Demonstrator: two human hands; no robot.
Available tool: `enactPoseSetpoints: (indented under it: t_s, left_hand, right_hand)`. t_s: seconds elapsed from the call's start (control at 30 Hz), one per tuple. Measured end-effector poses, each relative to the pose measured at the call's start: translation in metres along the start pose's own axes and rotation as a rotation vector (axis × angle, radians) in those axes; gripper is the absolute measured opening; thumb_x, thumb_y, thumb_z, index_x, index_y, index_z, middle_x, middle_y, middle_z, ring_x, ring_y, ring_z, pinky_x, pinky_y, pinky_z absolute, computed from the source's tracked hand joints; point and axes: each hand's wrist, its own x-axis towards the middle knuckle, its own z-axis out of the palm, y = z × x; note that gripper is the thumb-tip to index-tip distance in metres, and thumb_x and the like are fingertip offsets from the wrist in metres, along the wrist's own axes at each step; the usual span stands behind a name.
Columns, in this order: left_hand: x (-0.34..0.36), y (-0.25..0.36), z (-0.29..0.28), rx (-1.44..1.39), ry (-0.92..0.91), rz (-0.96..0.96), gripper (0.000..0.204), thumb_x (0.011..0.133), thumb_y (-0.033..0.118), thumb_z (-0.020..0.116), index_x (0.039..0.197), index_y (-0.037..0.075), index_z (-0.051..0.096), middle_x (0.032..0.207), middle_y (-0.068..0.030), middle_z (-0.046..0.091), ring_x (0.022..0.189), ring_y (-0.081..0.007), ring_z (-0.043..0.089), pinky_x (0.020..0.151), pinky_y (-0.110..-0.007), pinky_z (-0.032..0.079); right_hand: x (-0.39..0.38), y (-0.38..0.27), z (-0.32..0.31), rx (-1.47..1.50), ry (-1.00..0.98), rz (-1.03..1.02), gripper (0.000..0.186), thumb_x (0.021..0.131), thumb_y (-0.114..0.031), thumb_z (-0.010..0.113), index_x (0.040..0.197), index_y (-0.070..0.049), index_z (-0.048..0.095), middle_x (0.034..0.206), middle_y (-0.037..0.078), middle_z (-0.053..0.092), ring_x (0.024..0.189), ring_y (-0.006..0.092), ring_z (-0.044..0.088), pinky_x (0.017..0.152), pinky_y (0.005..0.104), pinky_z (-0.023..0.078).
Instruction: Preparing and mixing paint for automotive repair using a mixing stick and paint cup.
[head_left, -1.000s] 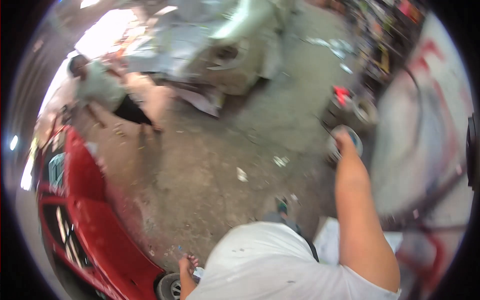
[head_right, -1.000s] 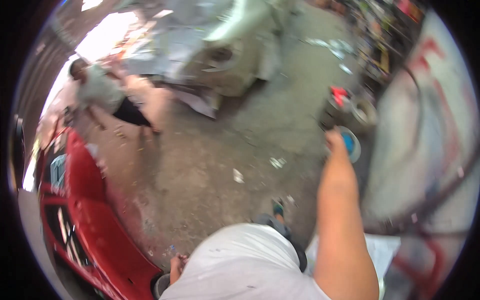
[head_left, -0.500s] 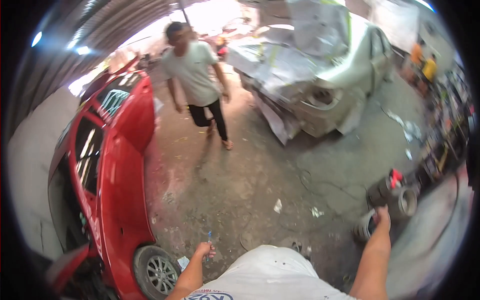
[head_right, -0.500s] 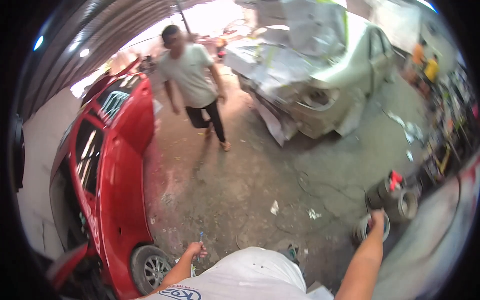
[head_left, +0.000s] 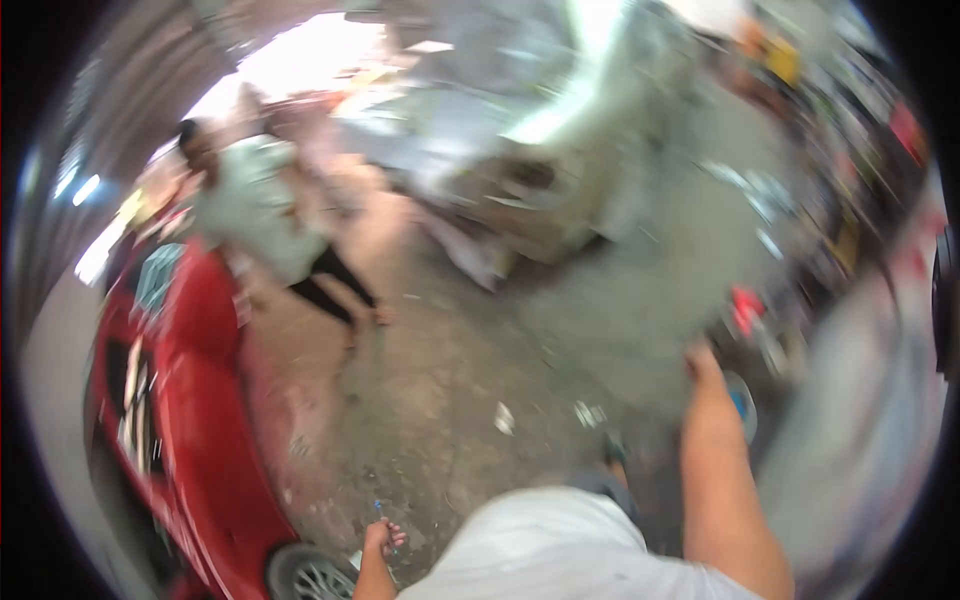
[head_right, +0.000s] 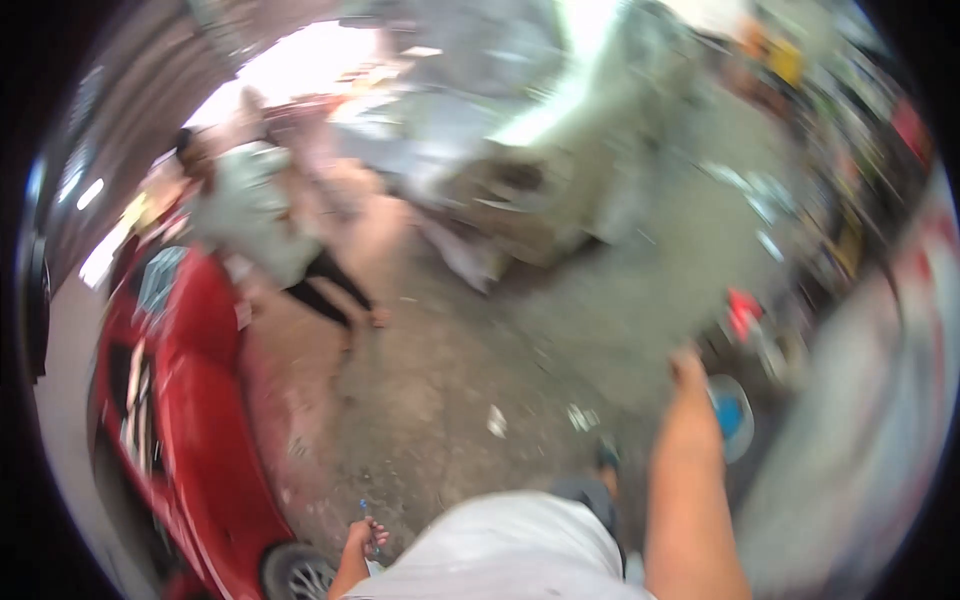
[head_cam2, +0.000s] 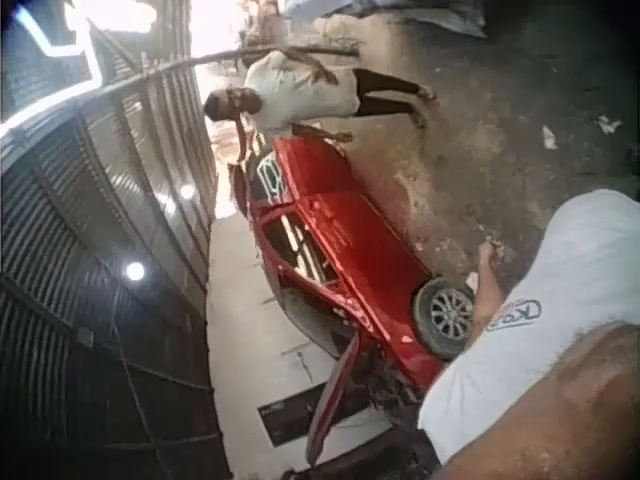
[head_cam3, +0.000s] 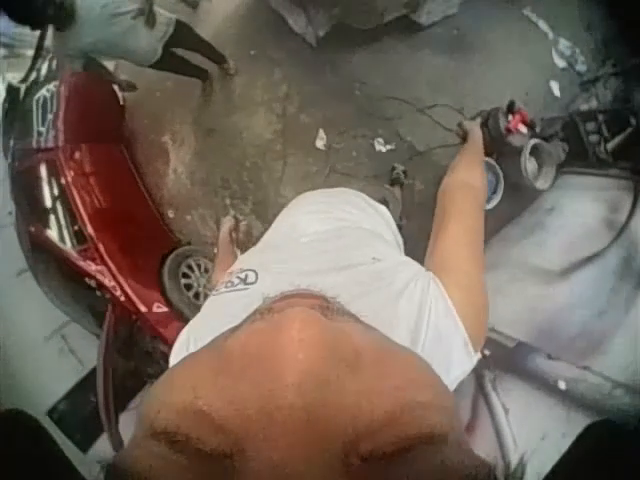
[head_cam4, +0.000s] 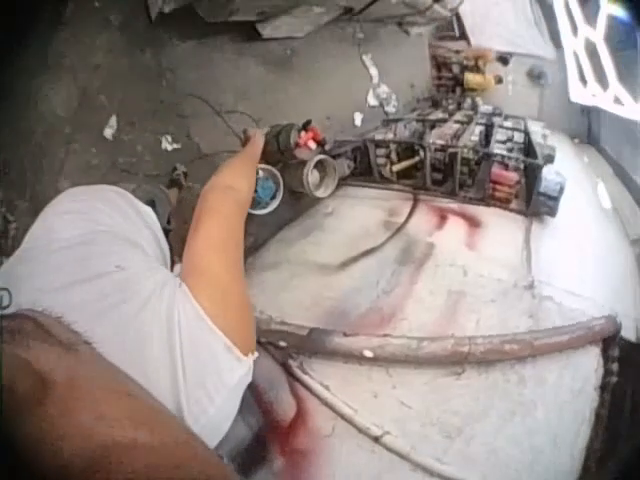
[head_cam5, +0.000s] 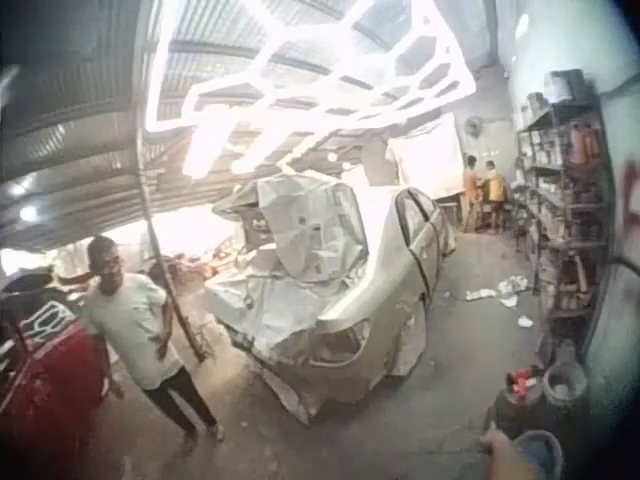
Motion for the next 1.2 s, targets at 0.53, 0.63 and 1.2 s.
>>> enactPoseSetpoints:
  t_s: [0.53,0.63,1.2]
  left_hand:
    - [-0.132,0.026,0.342,0.257,-0.072,0.071,0.028,0.094,0.032,0.044,0.095,0.008,0.056,0.087,-0.0041,0.061,0.066,-0.0174,0.063,0.051,-0.032,0.05]
    - [-0.125,0.024,0.338,0.414,-0.088,0.113,0.025,0.093,0.029,0.044,0.09,0.008,0.057,0.08,-0.0045,0.061,0.064,-0.0162,0.063,0.048,-0.03,0.048]
    - [-0.058,0.081,0.331,0.338,0.045,0.224,0.037,0.086,0.043,0.055,0.085,0.007,0.064,0.069,-0.0036,0.064,0.043,-0.0131,0.048,0.041,-0.031,0.038]
  right_hand:
    - [0.076,0.067,0.033,-0.792,-0.738,0.003,0.078,0.085,-0.042,0.056,0.143,-0.008,0.016,0.111,0.022,0.058,0.091,0.0319,0.06,0.076,0.0457,0.049]
    - [0.031,0.071,0.056,-0.719,-0.982,-0.209,0.079,0.085,-0.059,0.045,0.138,-0.003,0.029,0.129,0.021,0.048,0.121,0.0311,0.044,0.101,0.0403,0.035]
    - [0.174,0.018,-0.096,0.206,-0.206,0.312,0.072,0.084,-0.01,0.048,0.144,-0.028,0.01,0.065,0.002,0.045,0.042,0.0152,0.041,0.034,0.0265,0.031]
